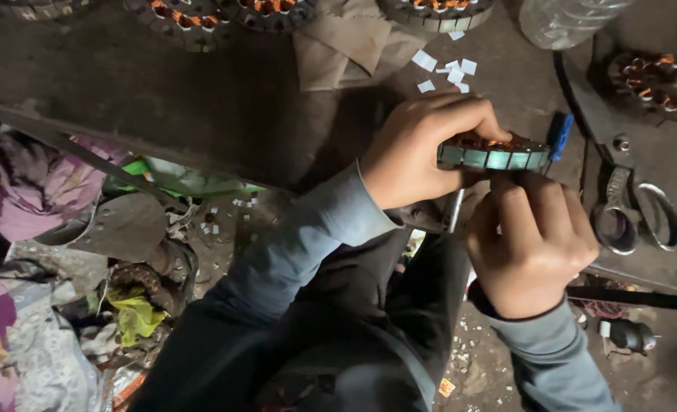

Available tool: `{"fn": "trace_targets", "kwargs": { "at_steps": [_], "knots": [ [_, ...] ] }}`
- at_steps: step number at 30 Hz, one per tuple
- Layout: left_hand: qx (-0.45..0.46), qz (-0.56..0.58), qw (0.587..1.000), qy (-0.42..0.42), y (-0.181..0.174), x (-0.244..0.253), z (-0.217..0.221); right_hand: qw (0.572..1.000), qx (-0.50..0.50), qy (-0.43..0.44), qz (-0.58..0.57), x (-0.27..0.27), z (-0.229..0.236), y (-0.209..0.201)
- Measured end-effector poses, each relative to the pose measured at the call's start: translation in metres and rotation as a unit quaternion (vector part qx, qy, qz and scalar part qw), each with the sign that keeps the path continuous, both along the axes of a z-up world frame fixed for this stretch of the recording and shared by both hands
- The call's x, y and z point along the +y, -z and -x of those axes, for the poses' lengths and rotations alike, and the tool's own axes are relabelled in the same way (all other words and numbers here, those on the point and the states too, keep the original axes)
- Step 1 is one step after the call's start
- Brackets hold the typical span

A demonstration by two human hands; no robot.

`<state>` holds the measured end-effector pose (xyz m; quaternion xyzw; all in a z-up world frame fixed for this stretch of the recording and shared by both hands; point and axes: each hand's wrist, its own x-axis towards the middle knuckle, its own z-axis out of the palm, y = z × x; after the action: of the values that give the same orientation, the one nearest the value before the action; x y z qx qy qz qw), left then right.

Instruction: The person assembles a circular electrical component by inserting small white rectangular pieces into slots around its perimeter. They use a screwdriver to press the pieces into place and a metal rod to hold the component steady on the workbench.

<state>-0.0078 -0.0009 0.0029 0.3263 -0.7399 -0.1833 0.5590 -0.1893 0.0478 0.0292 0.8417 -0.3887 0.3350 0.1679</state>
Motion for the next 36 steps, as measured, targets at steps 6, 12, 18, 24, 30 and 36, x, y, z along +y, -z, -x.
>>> {"fn": "trace_targets", "kwargs": {
  "at_steps": [6, 12, 18, 24, 30, 36],
  "knots": [
    [-0.014, 0.006, 0.999, 0.039, 0.001, -0.004, -0.005, 0.997, -0.059, 0.038, 0.039, -0.001, -0.007, 0.029],
    [-0.018, 0.013, 0.999, 0.032, 0.005, -0.005, -0.005, 0.995, -0.072, -0.046, 0.045, -0.010, 0.006, 0.033],
    [-0.013, 0.015, 0.999, 0.029, 0.005, -0.005, -0.005, 0.995, -0.033, -0.090, -0.022, -0.010, 0.012, 0.004],
    [-0.009, 0.011, 0.999, 0.031, 0.004, -0.005, -0.006, 0.995, -0.028, -0.096, -0.017, -0.014, 0.007, 0.002],
    [-0.020, 0.022, 0.999, 0.036, 0.001, -0.003, -0.008, 0.996, -0.043, -0.081, -0.011, -0.010, 0.010, 0.006],
    [-0.014, 0.004, 1.000, 0.023, -0.002, -0.002, -0.005, 0.990, -0.097, -0.103, -0.006, -0.015, 0.012, 0.017]
  ]
}}
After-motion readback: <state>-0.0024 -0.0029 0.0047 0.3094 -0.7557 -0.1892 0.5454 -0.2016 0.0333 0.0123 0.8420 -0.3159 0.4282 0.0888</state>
